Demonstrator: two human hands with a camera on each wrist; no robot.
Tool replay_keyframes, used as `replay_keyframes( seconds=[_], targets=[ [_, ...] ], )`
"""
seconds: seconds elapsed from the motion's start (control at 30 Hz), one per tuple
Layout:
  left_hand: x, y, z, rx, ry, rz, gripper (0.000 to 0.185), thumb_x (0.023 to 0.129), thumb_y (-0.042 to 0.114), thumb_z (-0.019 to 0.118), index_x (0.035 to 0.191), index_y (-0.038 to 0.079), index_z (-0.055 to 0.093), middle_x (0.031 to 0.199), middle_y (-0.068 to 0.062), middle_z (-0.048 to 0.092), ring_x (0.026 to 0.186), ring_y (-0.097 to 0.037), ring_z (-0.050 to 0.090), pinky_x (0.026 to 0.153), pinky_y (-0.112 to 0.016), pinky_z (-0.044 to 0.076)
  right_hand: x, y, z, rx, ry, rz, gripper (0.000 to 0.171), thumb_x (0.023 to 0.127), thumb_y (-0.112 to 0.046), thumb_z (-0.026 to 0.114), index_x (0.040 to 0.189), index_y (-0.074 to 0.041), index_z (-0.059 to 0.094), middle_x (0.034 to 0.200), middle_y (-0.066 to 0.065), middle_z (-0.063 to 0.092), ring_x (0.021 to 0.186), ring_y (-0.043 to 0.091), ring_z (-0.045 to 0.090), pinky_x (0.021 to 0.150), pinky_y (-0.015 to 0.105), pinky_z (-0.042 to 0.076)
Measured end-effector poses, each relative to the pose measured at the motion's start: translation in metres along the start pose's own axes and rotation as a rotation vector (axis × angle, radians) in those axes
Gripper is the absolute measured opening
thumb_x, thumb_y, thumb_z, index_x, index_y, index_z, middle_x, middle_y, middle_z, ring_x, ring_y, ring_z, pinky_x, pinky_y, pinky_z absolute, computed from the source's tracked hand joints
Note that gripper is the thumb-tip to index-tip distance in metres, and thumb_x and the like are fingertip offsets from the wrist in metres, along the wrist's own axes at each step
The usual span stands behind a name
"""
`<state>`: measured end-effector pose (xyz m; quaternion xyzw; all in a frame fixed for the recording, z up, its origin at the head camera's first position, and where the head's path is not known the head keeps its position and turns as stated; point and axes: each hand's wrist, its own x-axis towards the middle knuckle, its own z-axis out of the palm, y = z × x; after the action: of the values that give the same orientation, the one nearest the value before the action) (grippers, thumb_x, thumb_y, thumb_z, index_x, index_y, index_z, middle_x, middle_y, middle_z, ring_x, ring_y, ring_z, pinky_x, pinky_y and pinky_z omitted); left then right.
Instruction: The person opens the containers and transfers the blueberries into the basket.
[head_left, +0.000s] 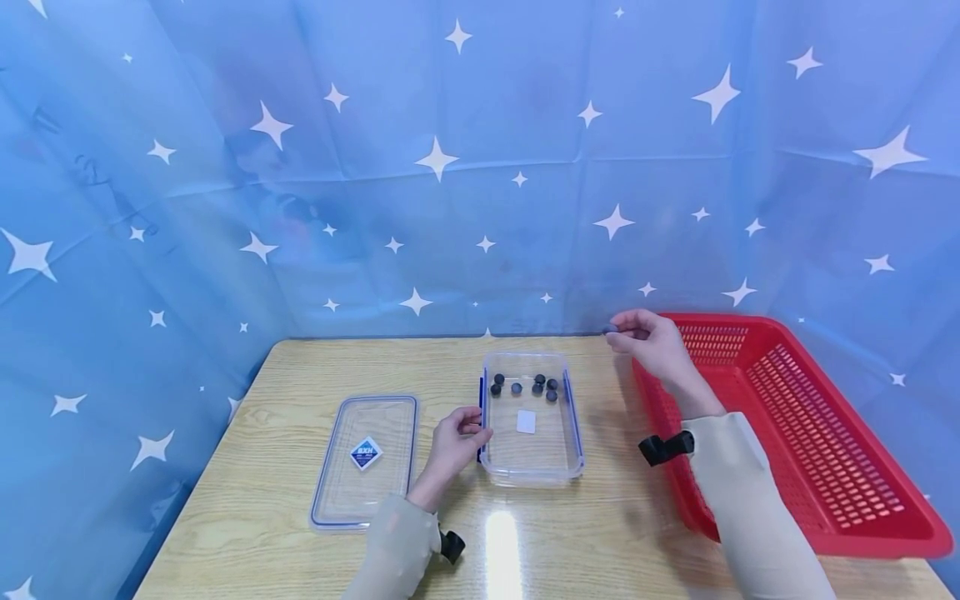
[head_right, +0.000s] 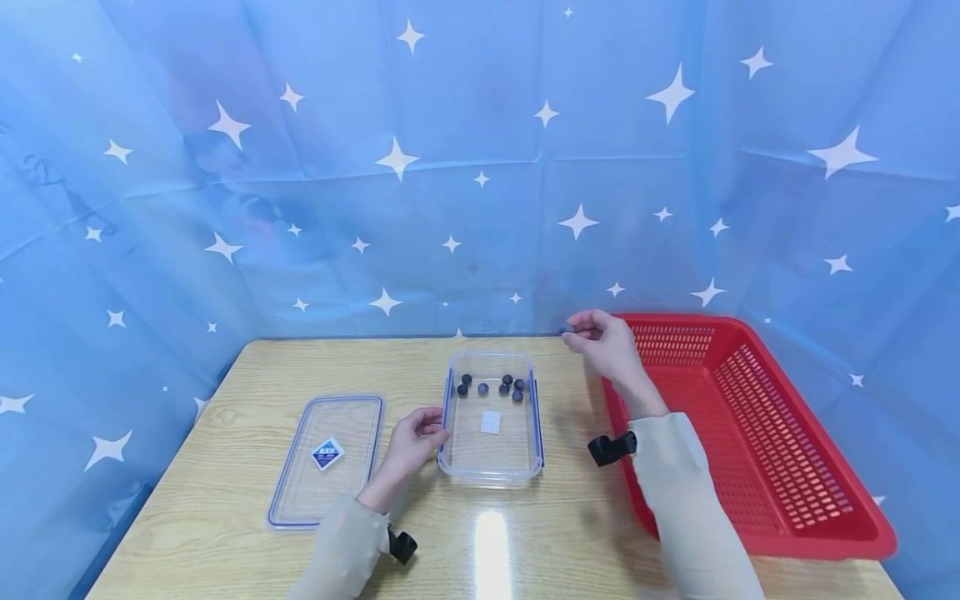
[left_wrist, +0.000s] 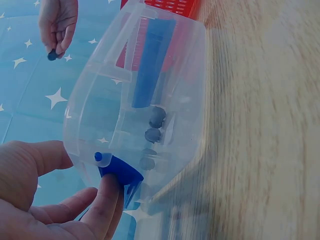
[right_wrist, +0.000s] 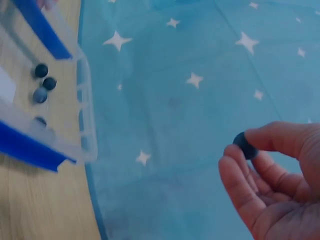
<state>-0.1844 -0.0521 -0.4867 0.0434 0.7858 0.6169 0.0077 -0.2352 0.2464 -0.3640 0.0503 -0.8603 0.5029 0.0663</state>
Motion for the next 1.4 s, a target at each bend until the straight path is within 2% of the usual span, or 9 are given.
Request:
replay_keyframes(
  seconds=[0.1, 0.33, 0.47, 0.7, 0.93, 1.17, 1.3, 1.4],
  targets=[
    [0.001, -0.004, 0.001, 0.002, -0.003, -0.006, 0.038, 0.081, 0.003, 0.069, 0.114, -0.01, 0.057, 0.101, -0.018, 0.062, 0.091, -0.027, 0.06, 0.074, -0.025, 0.051, 0.0, 0.008, -0.007, 0.021, 0.007, -0.023, 0.033, 0.089, -0.016, 0.064, 0.112, 0.007, 0.056, 0.096, 0.01, 0.06, 0.076, 0.005, 0.058, 0.07, 0.019, 0.052],
    [0.001, -0.004, 0.001, -0.02, -0.007, 0.014, 0.037, 0.082, 0.002, 0.068, 0.113, -0.013, 0.055, 0.101, -0.022, 0.061, 0.09, -0.031, 0.059, 0.073, -0.03, 0.053, -0.002, 0.023, -0.025, 0.07, 0.002, -0.033, 0.037, 0.089, -0.02, 0.065, 0.114, 0.005, 0.054, 0.092, -0.007, 0.06, 0.08, 0.003, 0.06, 0.073, 0.019, 0.052],
    [0.001, -0.004, 0.001, -0.006, -0.011, 0.003, 0.037, 0.082, 0.004, 0.068, 0.114, -0.011, 0.057, 0.101, -0.019, 0.062, 0.091, -0.028, 0.06, 0.075, -0.028, 0.052, -0.001, 0.032, -0.035, 0.118, 0.001, -0.009, 0.035, 0.09, -0.018, 0.064, 0.115, 0.003, 0.053, 0.094, -0.009, 0.061, 0.081, 0.001, 0.061, 0.074, 0.018, 0.052],
    [0.002, -0.006, 0.001, 0.019, -0.011, 0.002, 0.036, 0.081, 0.004, 0.068, 0.113, -0.009, 0.058, 0.1, -0.018, 0.062, 0.09, -0.027, 0.06, 0.076, -0.028, 0.052, 0.004, 0.055, -0.05, 0.33, -0.02, -0.022, 0.027, 0.089, -0.004, 0.062, 0.112, 0.007, 0.053, 0.092, -0.007, 0.064, 0.083, 0.003, 0.063, 0.073, 0.015, 0.051],
    [0.0, -0.002, -0.002, 0.016, -0.011, -0.003, 0.036, 0.082, 0.004, 0.068, 0.113, -0.01, 0.057, 0.1, -0.019, 0.062, 0.09, -0.025, 0.059, 0.074, -0.025, 0.052, 0.004, 0.072, -0.064, 0.386, -0.04, 0.009, 0.019, 0.091, -0.01, 0.06, 0.109, -0.003, 0.059, 0.093, -0.007, 0.063, 0.085, 0.005, 0.063, 0.074, 0.015, 0.051],
    [0.0, -0.003, -0.001, -0.002, -0.016, 0.003, 0.038, 0.081, 0.003, 0.068, 0.114, -0.011, 0.056, 0.1, -0.021, 0.061, 0.091, -0.028, 0.059, 0.076, -0.029, 0.052, 0.002, 0.093, -0.076, 0.56, -0.067, 0.053, 0.014, 0.091, -0.005, 0.059, 0.105, -0.003, 0.059, 0.095, -0.004, 0.064, 0.085, 0.007, 0.065, 0.077, 0.017, 0.052],
    [0.001, -0.003, -0.001, 0.006, -0.017, -0.01, 0.037, 0.082, 0.004, 0.068, 0.114, -0.01, 0.057, 0.1, -0.019, 0.062, 0.091, -0.027, 0.059, 0.076, -0.027, 0.052, 0.002, 0.108, -0.079, 0.583, -0.077, 0.064, 0.012, 0.091, -0.005, 0.06, 0.102, -0.005, 0.061, 0.096, -0.003, 0.065, 0.087, 0.008, 0.065, 0.078, 0.02, 0.052],
    [0.0, -0.002, -0.001, 0.011, -0.016, -0.006, 0.037, 0.082, 0.005, 0.068, 0.114, -0.01, 0.057, 0.1, -0.018, 0.062, 0.091, -0.027, 0.059, 0.076, -0.028, 0.052, 0.003, 0.118, -0.08, 0.544, -0.089, 0.079, 0.01, 0.09, -0.005, 0.06, 0.099, -0.009, 0.063, 0.095, -0.006, 0.066, 0.086, 0.006, 0.064, 0.077, 0.021, 0.053]
  ],
)
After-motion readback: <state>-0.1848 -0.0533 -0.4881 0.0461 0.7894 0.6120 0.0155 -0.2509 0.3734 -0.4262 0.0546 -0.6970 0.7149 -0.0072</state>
